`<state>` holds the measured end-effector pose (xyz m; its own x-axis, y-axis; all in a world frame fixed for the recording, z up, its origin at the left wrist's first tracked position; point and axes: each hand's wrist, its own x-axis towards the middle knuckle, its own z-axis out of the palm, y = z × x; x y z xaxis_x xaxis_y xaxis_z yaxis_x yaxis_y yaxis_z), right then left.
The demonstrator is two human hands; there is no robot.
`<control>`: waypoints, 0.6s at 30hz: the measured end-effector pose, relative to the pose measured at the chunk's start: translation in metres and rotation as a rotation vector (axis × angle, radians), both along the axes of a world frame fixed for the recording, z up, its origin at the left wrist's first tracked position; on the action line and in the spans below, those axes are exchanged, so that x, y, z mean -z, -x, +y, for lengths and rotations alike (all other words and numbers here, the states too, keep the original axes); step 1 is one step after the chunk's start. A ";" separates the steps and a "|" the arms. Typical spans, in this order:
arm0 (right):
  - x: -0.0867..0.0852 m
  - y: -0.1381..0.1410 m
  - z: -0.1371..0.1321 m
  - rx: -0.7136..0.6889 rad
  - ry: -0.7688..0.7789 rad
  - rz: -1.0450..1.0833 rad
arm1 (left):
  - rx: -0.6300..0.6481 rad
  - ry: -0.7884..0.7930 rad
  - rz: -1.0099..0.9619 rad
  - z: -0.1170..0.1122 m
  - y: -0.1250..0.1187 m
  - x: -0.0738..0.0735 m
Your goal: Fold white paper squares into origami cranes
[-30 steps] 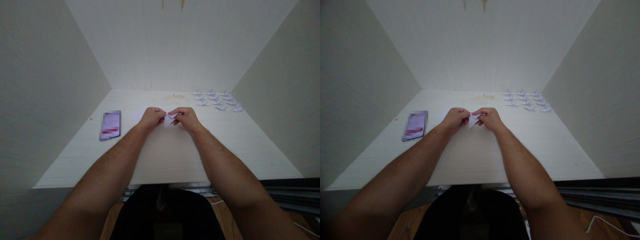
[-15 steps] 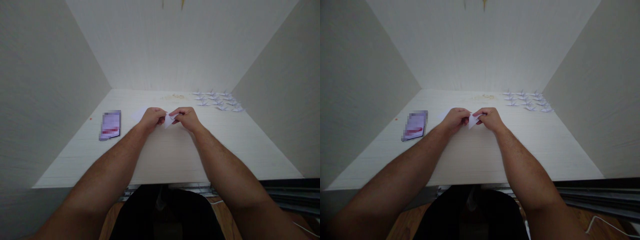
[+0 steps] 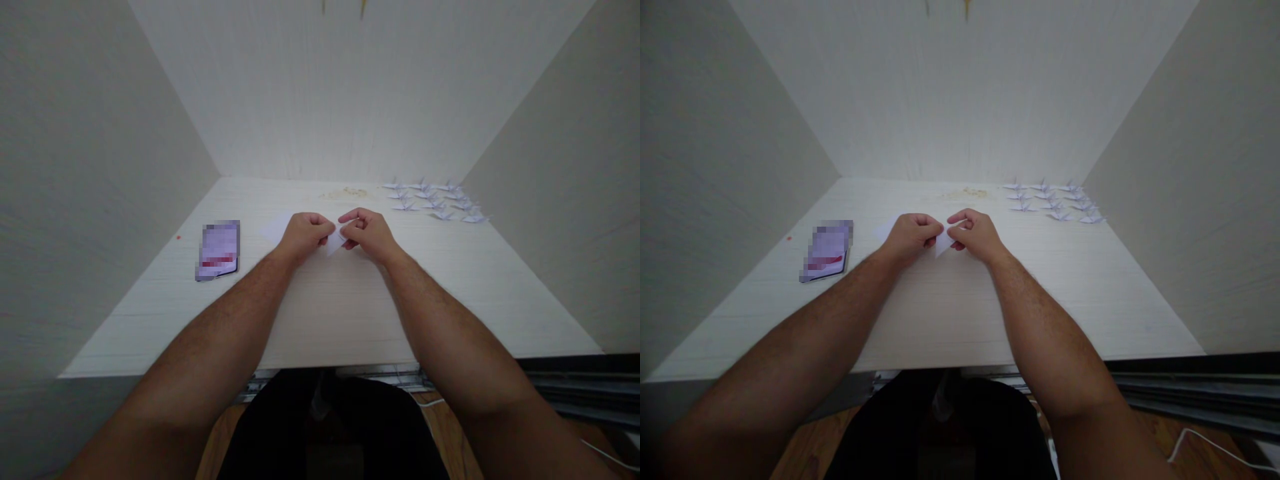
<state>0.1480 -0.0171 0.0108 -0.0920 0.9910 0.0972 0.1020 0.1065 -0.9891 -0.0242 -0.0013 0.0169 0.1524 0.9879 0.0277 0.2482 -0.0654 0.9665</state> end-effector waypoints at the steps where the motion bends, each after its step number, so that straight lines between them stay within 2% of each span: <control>1: 0.000 0.000 0.000 0.001 0.001 -0.022 | 0.000 -0.001 0.005 0.000 0.000 0.000; 11: 0.004 0.001 0.003 0.018 -0.014 -0.042 | -0.011 -0.008 0.030 -0.001 0.000 -0.003; 18: 0.000 0.003 0.000 0.022 0.004 -0.020 | 0.027 -0.002 -0.024 0.006 0.002 0.007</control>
